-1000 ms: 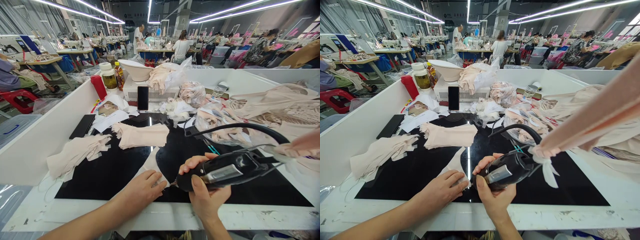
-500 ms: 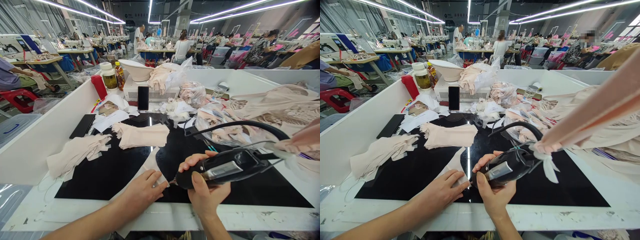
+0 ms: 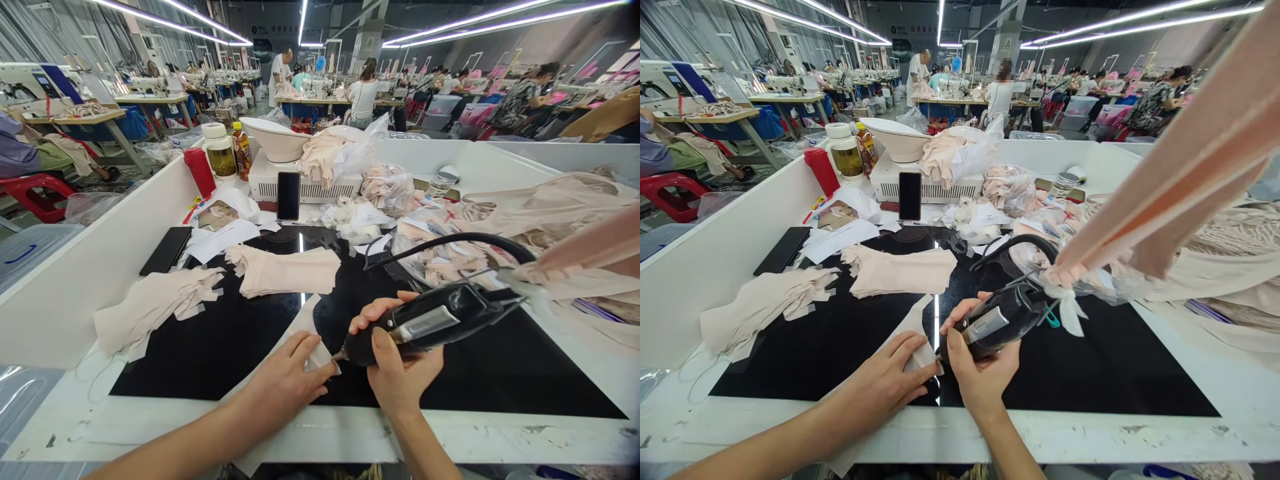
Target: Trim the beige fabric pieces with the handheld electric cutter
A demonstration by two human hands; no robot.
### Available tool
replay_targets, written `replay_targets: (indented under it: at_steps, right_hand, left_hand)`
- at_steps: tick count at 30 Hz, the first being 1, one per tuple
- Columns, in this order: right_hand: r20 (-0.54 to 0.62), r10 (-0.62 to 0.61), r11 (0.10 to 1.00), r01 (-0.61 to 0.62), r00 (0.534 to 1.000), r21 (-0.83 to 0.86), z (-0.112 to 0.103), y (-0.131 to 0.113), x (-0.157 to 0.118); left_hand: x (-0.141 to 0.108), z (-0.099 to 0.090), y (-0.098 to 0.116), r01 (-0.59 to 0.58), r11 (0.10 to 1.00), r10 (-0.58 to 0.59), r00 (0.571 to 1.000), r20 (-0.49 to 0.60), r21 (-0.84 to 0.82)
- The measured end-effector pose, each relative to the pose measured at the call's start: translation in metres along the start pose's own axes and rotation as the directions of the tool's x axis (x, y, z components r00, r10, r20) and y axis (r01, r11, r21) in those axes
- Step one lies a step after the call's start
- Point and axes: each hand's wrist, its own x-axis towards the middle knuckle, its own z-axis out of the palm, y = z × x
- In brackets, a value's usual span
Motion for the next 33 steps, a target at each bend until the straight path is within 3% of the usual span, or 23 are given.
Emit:
replay_targets:
  at_steps: [16, 26, 33]
  right_hand:
    - [-0.03, 0.029, 0.999, -0.031, 0.999, -0.045, 0.011, 0.009, 0.007]
    - [0.053, -0.005, 1.0, 0.006, 0.999, -0.008, 0.002, -0.005, -0.007]
    - [0.05, -0.017, 0.999, 0.019, 0.999, -0.039, 0.001, -0.006, -0.009]
  left_hand:
    - [-0.001, 0.001, -0.001, 0.022, 0.999, -0.024, 0.999, -0.042, -0.044]
    - [-0.02, 0.013, 0.033, 0.096, 0.995, -0.094, 0.992, -0.078, 0.024]
    - [-0.019, 0.013, 0.022, 0.064, 0.995, -0.055, 0.991, -0.12, 0.075]
